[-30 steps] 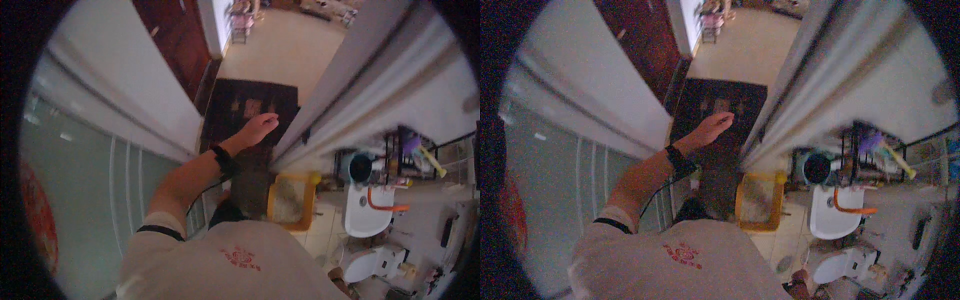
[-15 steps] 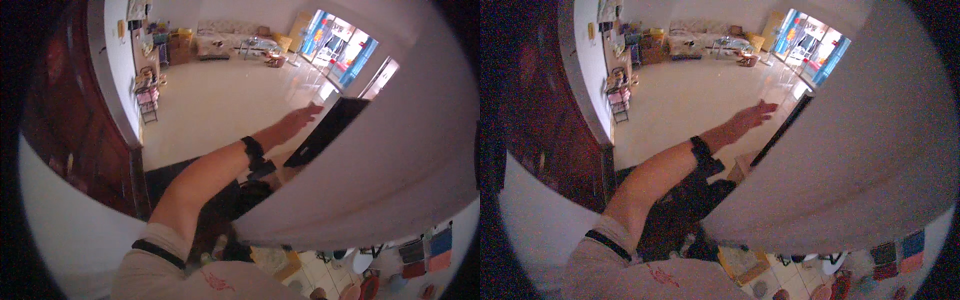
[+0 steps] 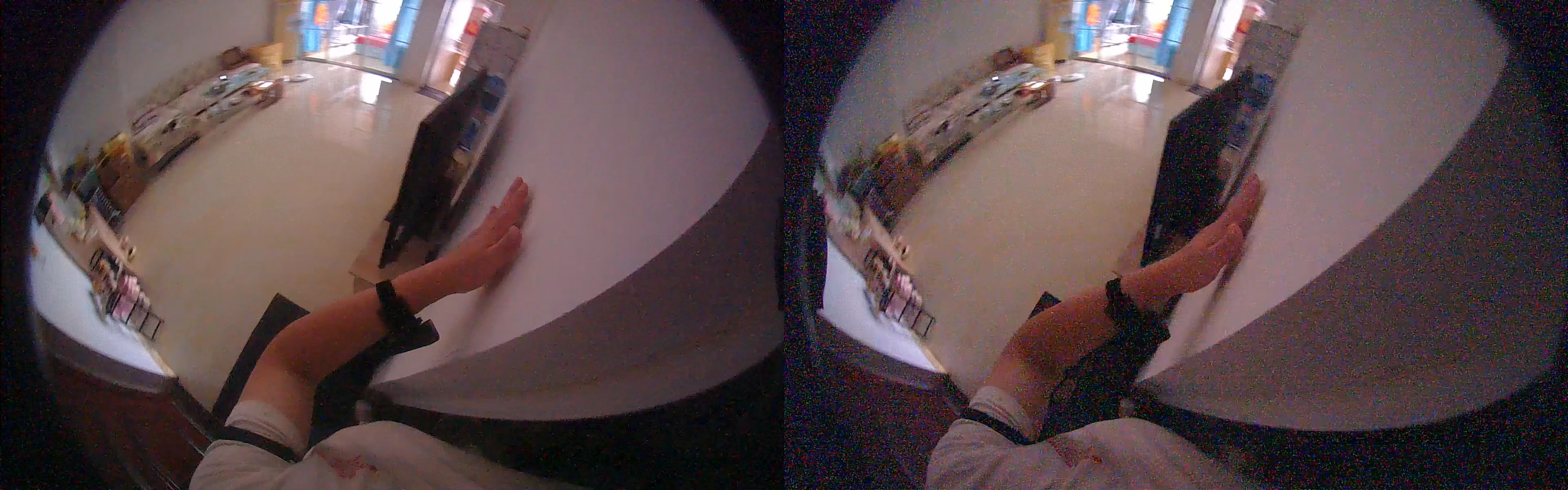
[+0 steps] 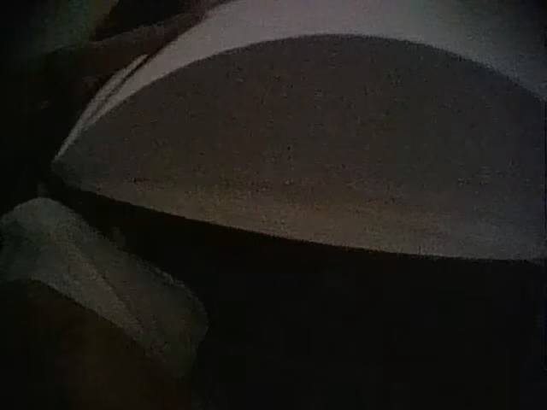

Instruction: The person assembles a standing fan by attaching a blue fan blade to the motor hub, then securing the front and rear wire cages. The person also retrieves a cloth from a bathroom rack and wrings it over a basin before returning to complete the fan assembly.

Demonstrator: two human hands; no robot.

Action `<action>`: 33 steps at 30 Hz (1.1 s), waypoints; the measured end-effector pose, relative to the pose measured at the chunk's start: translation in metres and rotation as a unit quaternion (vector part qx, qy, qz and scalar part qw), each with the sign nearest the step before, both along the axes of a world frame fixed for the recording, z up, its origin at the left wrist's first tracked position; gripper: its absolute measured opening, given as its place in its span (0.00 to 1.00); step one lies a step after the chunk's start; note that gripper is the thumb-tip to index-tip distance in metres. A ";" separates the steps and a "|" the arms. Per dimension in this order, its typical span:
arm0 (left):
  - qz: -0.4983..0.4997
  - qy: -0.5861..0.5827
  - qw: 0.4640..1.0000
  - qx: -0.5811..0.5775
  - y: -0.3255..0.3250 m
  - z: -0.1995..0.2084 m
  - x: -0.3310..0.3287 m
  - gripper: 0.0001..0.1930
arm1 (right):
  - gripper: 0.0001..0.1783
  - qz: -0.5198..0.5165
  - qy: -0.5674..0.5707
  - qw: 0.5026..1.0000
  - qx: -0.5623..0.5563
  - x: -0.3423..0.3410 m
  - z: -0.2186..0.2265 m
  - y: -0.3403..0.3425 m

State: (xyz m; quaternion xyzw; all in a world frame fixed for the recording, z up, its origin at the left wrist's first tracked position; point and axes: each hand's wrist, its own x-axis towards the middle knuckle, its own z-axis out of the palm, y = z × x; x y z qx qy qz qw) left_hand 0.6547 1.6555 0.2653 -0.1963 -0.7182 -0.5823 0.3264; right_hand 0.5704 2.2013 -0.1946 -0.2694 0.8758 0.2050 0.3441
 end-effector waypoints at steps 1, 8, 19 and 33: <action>0.010 0.003 1.000 -0.009 0.001 -0.005 0.002 0.43 | 0.23 -0.009 0.004 1.000 -0.008 0.012 -0.001 -0.006; -0.042 -0.009 0.999 -0.016 -0.029 -0.039 0.067 0.40 | 0.20 -0.093 0.048 0.994 -0.025 0.142 0.000 -0.047; -0.036 -0.224 0.960 -0.164 -0.176 -0.116 0.219 0.32 | 0.15 -0.210 0.089 0.973 -0.014 0.336 0.012 -0.127; -0.136 -0.454 0.873 -0.114 -0.458 -0.275 0.287 0.32 | 0.12 -0.249 0.005 0.966 -0.064 0.437 -0.003 -0.426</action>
